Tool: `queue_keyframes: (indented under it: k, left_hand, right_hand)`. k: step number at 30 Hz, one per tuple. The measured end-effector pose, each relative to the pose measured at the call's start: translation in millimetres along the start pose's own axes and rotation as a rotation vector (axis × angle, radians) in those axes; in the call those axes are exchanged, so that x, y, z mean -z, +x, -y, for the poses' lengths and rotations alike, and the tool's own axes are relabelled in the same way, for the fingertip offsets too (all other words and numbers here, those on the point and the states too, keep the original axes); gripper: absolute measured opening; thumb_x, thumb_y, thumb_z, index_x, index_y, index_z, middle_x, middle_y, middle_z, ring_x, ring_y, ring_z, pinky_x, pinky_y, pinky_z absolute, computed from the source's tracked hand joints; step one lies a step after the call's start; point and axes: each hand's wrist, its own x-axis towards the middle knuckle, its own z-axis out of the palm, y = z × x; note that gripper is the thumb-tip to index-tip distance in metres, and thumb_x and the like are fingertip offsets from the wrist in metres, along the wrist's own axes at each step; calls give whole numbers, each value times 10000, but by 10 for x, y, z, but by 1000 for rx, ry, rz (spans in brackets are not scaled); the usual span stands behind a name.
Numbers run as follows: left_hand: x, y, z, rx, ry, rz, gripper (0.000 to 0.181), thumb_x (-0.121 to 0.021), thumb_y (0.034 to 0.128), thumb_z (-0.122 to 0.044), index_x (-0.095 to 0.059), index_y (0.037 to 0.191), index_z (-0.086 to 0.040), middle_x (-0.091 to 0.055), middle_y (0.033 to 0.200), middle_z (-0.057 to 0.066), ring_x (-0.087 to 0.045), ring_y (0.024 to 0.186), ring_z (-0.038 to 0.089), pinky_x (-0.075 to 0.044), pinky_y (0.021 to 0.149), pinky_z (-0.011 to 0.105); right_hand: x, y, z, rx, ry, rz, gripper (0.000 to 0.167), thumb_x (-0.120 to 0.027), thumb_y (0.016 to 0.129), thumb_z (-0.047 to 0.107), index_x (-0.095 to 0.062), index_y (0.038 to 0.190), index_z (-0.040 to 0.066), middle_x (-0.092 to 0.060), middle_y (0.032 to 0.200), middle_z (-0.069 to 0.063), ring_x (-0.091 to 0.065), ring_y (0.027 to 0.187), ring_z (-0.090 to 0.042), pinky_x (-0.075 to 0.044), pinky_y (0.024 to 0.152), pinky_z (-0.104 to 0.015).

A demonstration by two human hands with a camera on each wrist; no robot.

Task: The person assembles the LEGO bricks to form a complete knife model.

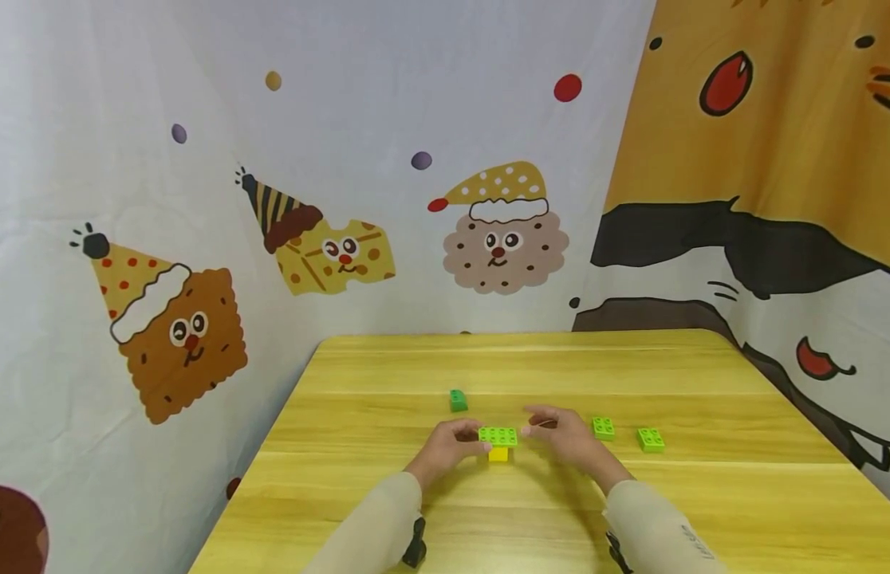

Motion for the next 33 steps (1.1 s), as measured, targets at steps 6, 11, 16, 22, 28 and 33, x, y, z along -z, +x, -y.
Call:
queue_keyframes:
  k: [6, 11, 16, 22, 28, 33]
  left_hand:
    - [-19, 2, 1, -12, -4, -7, 420, -766, 890, -171, -652, 1271, -38, -648, 1109, 83, -582, 968, 189, -516, 820, 364]
    - [-26, -1, -8, -10, -4, -13, 404, -768, 888, -169, -661, 1258, -45, -644, 1088, 74, -575, 951, 187, -512, 808, 360]
    - [-34, 11, 11, -15, -11, -9, 384, -772, 885, -174, -674, 1241, -67, -647, 1071, 56, -575, 938, 179, -515, 805, 371]
    - [-28, 15, 26, -23, -21, 2, 380, -766, 890, -166, -670, 1244, -66, -644, 1073, 62, -571, 931, 178, -514, 817, 395]
    - [-24, 10, 26, -32, -33, 5, 384, -763, 891, -159, -668, 1249, -59, -649, 1081, 64, -575, 931, 173, -515, 813, 374]
    - [-28, -1, 13, -36, -39, 6, 380, -767, 888, -160, -672, 1241, -58, -654, 1080, 69, -579, 934, 176, -514, 807, 359]
  right_hand:
    - [255, -68, -80, -1, 23, -16, 514, -668, 968, 258, -538, 1416, 41, -598, 1278, -163, -590, 1123, -279, -509, 901, -442]
    - [433, -141, -224, 9, 32, -11, 549, -664, 969, 294, -521, 1423, 20, -572, 1316, -206, -577, 1158, -321, -519, 891, -431]
    - [590, -248, -344, 10, 28, -7, 575, -675, 959, 312, -519, 1417, 1, -547, 1343, -234, -561, 1169, -343, -523, 889, -424]
    - [723, -393, -484, -26, -25, 26, 589, -698, 941, 305, -527, 1400, -22, -554, 1351, -226, -539, 1190, -369, -509, 911, -458]
    - [781, -496, -615, -59, -63, 55, 578, -729, 915, 307, -567, 1360, -24, -585, 1317, -223, -544, 1194, -391, -493, 932, -489]
    - [814, -554, -719, -72, -79, 70, 609, -764, 879, 325, -579, 1347, -19, -615, 1270, -190, -561, 1172, -368, -492, 934, -491]
